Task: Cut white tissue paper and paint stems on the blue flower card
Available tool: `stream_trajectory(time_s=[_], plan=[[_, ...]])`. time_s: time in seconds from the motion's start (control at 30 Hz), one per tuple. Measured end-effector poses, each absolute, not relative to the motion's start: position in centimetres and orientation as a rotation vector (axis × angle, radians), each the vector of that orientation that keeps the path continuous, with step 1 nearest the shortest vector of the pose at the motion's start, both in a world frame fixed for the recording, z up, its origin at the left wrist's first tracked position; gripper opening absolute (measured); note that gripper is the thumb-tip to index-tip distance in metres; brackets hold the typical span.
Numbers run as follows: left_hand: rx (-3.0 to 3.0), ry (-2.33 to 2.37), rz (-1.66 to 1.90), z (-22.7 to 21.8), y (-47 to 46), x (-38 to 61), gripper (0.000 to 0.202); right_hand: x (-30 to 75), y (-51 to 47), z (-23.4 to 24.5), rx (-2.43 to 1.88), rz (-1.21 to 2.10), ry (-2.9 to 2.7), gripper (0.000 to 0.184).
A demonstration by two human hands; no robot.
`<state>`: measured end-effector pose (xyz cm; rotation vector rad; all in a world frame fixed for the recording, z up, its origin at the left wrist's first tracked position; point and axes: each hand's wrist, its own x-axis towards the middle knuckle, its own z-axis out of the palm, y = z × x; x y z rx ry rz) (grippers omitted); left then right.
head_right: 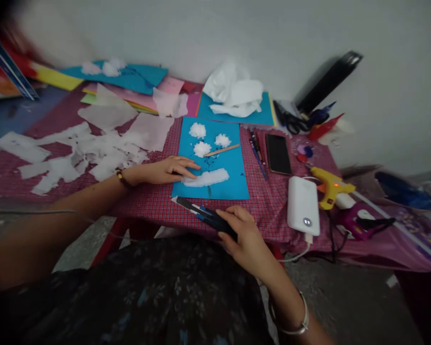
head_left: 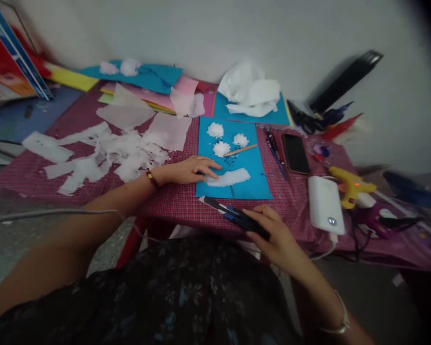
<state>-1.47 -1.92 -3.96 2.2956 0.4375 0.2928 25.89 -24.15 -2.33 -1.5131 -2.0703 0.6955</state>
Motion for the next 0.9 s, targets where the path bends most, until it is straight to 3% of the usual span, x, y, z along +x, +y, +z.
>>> stream_trajectory(time_s=[0.13, 0.3, 0.6, 0.77, 0.9], plan=[[1.885, 0.603, 0.477, -2.7, -2.5, -1.7, 0.046, 27.4, -24.8, -2.9, -1.544, 0.591, -1.758, 0.036], [1.899, 0.893, 0.619, -1.8, -4.5, -0.2, 0.033, 29.1, -22.1, -3.1, -1.733, 0.343, -1.579, 0.051], [1.954, 1.045, 0.72, -2.0, -7.2, 6.5, 0.028, 28.6, -19.1, -5.0, -1.789, 0.119, -1.562, 0.047], [1.663, 1.004, 0.831, -1.3, -9.5, 7.3, 0.021, 28.6, -19.3, -6.0, -1.809, 0.09, -1.58, 0.043], [1.314, 0.869, 0.963, -0.5, -12.7, 5.9, 0.03, 28.6, -19.4, -5.9, -1.79, 0.06, -1.603, 0.039]])
